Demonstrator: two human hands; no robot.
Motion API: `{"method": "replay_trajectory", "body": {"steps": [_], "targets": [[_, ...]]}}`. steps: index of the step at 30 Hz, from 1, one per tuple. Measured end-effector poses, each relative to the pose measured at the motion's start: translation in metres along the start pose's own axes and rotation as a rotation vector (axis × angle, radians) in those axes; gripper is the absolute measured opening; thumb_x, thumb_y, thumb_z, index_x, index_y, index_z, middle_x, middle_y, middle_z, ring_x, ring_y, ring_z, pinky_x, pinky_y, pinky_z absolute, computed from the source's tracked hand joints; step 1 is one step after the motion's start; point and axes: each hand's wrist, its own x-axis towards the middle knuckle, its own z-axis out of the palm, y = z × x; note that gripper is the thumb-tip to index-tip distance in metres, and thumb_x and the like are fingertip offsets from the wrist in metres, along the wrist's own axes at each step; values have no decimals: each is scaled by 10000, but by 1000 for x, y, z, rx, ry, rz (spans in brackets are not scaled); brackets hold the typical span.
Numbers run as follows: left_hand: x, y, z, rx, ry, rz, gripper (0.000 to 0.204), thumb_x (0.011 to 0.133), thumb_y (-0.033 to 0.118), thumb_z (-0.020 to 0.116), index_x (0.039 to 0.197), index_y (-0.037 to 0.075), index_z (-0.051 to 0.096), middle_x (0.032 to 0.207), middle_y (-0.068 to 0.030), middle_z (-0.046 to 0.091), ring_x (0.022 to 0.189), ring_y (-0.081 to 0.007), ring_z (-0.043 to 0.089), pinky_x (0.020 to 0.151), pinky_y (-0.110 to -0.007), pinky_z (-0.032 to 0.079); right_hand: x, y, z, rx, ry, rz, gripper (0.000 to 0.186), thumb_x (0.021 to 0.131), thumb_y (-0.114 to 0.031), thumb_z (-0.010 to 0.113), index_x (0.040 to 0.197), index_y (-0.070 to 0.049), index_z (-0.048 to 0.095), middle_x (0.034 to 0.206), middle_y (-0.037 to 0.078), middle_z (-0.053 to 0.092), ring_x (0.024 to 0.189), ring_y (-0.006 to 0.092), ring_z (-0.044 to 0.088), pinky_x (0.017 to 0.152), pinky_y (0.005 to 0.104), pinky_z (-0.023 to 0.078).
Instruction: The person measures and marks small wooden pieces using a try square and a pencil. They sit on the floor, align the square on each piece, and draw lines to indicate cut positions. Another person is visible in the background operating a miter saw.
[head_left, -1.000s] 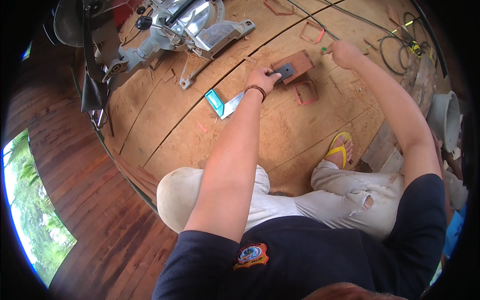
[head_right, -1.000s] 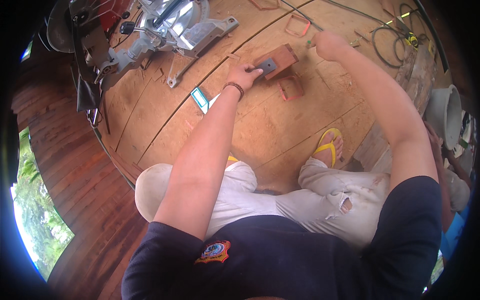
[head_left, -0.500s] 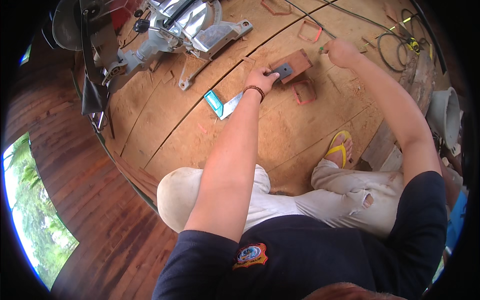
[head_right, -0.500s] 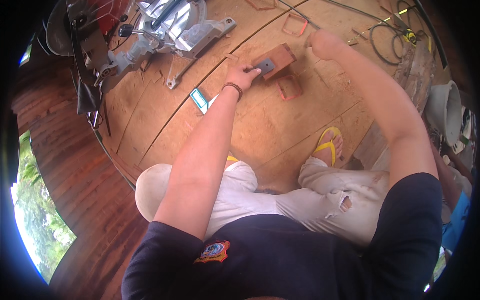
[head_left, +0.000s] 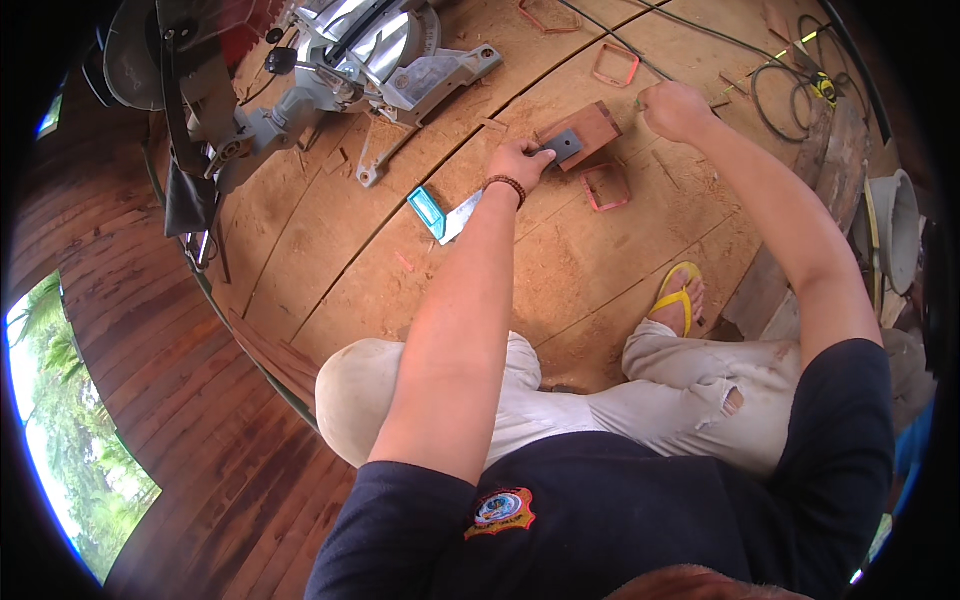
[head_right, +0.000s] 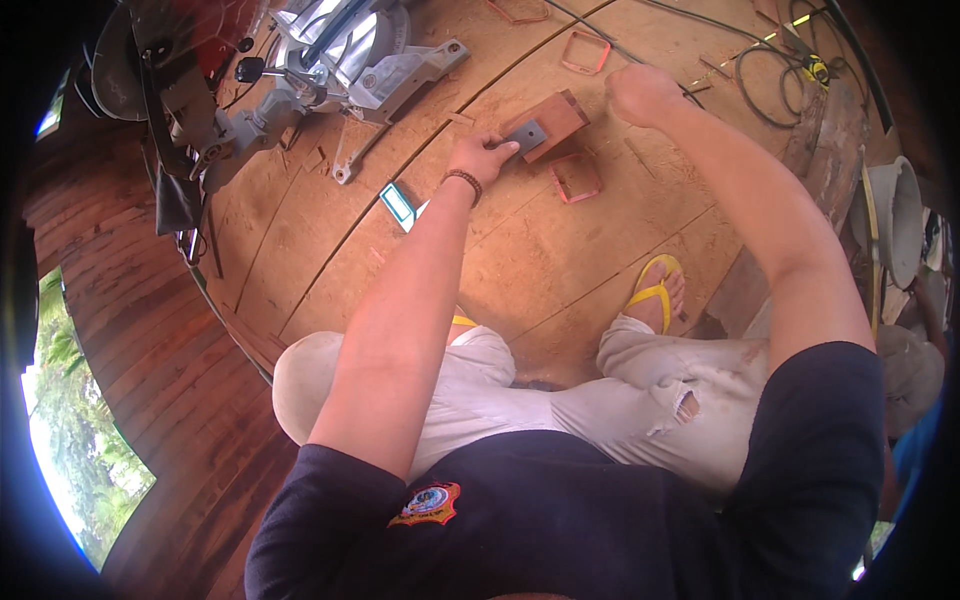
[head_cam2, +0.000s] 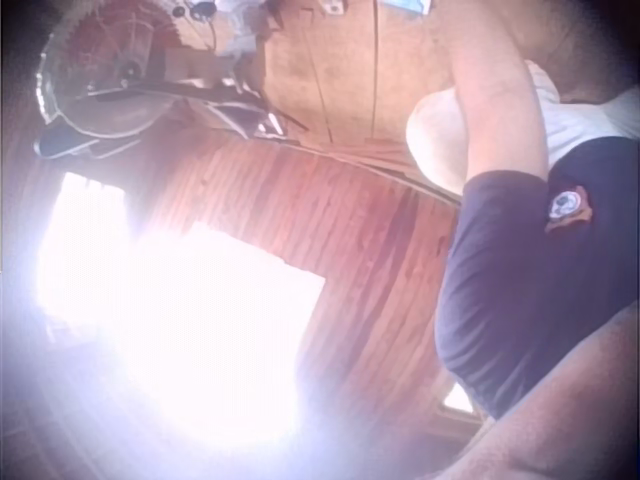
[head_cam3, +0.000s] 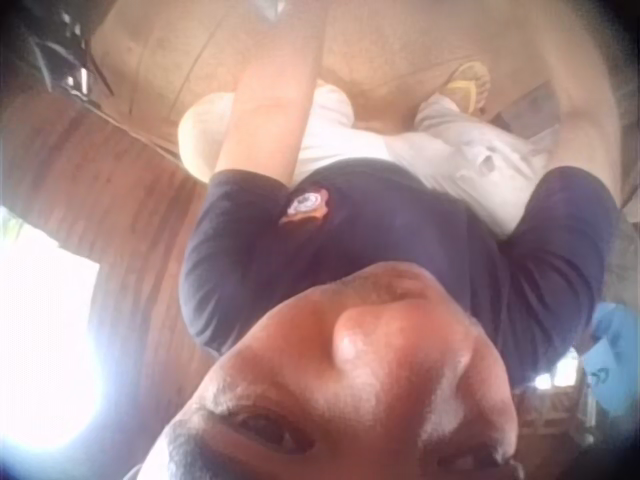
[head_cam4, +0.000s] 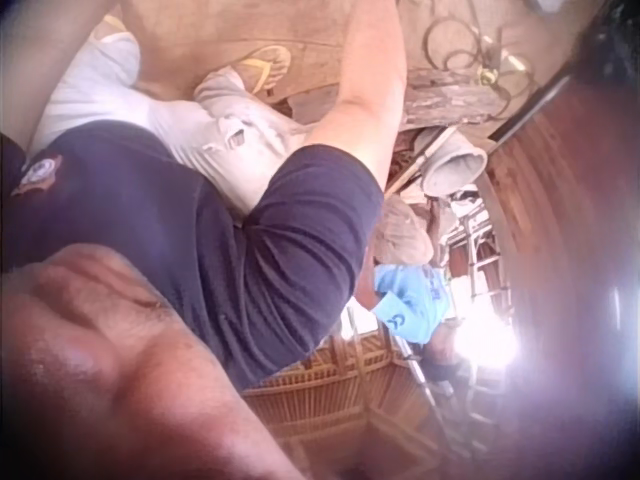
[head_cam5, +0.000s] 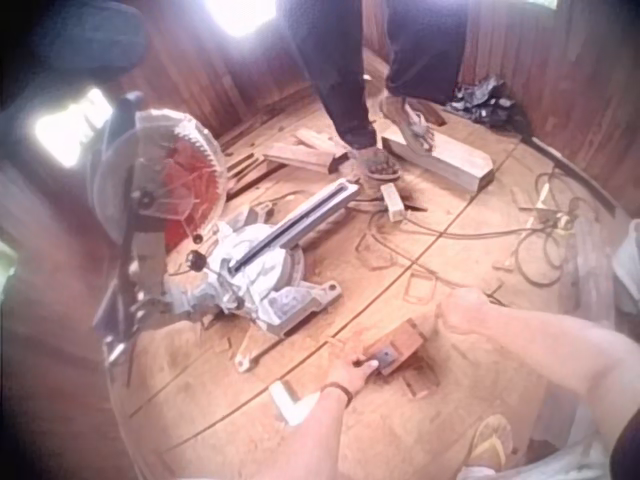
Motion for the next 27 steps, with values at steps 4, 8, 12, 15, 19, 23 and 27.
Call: {"method": "replay_trajectory", "body": {"steps": [4, 8, 12, 15, 19, 23, 27], "targets": [[-3, 1, 0, 30, 18, 3, 394, 826, 360, 763, 1064, 47, 733, 998, -141, 720, 928, -225, 670, 846, -347, 505, 2, 6, -8, -13, -93, -37, 236, 837, -129, 524, 939, -30, 712, 980, 214, 701, 959, 380, 671, 833, 469, 544], [-3, 0, 0, 46, 21, 8, 404, 823, 366, 760, 1075, 52, 729, 997, -142, 720, 931, -232, 673, 854, -351, 506, 0, 7, -12, -36, -120, -16, 244, 839, -134, 525, 948, -17, 710, 980, 220, 700, 964, 383, 668, 837, 480, 539], [-1, 0, 0, 24, 18, 5, 403, 825, 358, 756, 1084, 51, 725, 997, -139, 720, 928, -236, 675, 852, -348, 509, -6, 0, -5, -37, -42, 21, 250, 844, -135, 522, 955, -8, 706, 994, 227, 697, 976, 385, 667, 844, 489, 535], [-1, 1, -1, 18, -2, -5, 408, 823, 363, 755, 1081, 48, 725, 1000, -136, 721, 922, -242, 676, 844, -347, 512, -5, 1, -2, -19, -78, 35, 255, 847, -140, 517, 959, -7, 704, 1008, 228, 695, 988, 383, 665, 847, 491, 534], [-3, 3, -3, 95, 5, -3, 402, 829, 384, 736, 1078, 68, 733, 1037, -149, 723, 969, -288, 685, 876, -377, 521, 0, 5, -8, 6, -100, -6, 263, 847, -143, 511, 966, -10, 705, 1016, 227, 696, 987, 384, 667, 853, 488, 533], [-5, 2, -1, 88, 30, -14, 419, 823, 384, 742, 1087, 59, 727, 1026, -146, 721, 954, -274, 683, 857, -372, 519, -1, 1, -12, -6, -144, 6, 265, 843, -137, 509, 968, -12, 707, 1018, 226, 696, 976, 389, 670, 851, 480, 537], [-4, 1, -1, 45, 41, 4, 429, 820, 374, 756, 1077, 33, 720, 996, -142, 721, 917, -248, 681, 824, -361, 515, -7, -6, -6, -65, -85, 36, 266, 839, -138, 509, 964, -8, 705, 1010, 229, 696, 970, 392, 669, 840, 476, 542]]}}
